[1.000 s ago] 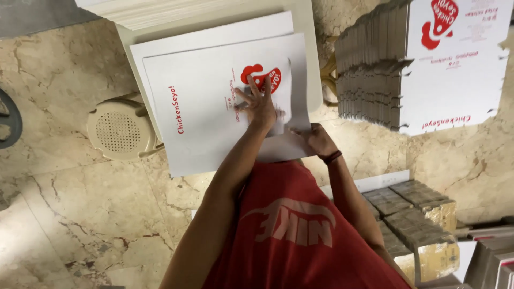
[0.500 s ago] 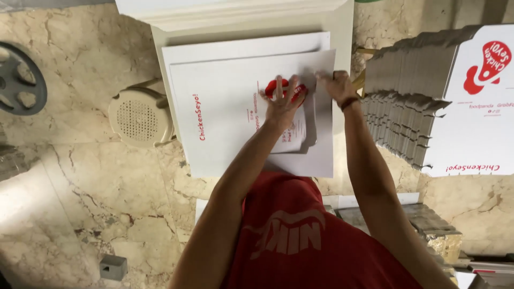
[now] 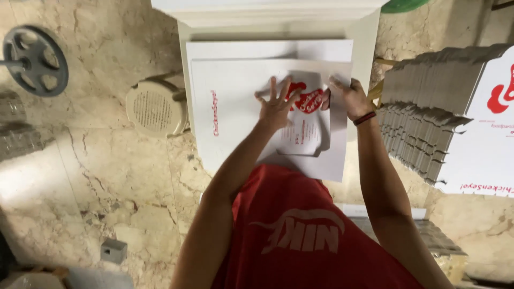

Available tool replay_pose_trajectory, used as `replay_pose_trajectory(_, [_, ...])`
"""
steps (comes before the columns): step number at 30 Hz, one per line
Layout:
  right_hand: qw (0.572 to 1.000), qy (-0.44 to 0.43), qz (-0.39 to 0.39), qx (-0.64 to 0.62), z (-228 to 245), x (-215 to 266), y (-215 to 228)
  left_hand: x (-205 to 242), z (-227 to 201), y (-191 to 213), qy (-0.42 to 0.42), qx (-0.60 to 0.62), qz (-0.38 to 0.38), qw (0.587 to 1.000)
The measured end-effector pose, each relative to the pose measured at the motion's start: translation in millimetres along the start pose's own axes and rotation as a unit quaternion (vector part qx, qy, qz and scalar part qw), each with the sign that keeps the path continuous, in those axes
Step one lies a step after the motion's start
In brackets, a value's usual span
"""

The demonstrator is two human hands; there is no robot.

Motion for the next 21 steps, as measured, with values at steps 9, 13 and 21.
replay_pose_trajectory(9, [0.992, 0.006, -0.023, 0.121, 71.8, 48.2, -22.1, -9.0, 10.8, -20.7, -0.014, -0.013, 0.029, 0.999])
replay_pose_trajectory(13, [0.998, -0.003, -0.007, -0.062, 1.6, -14.2, -4.8, 0.2, 2.1, -11.4, -0.012, -0.021, 0.035, 0.999])
replay_pose_trajectory(21, [0.96, -0.243, 0.102, 0.091, -104.7, 84.2, 45.4, -4.7, 3.9, -13.0, -0.021, -0.028, 0.067, 0.997])
Point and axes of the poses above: each hand's wrist, its own x-axis away from the middle knuckle, its own y-axis out of the back of the hand, z = x × y, the point moved 7 cm from there along -x, towards the middle knuckle, and after that the axes turned 2 degrees about x, right-handed, at the moved point
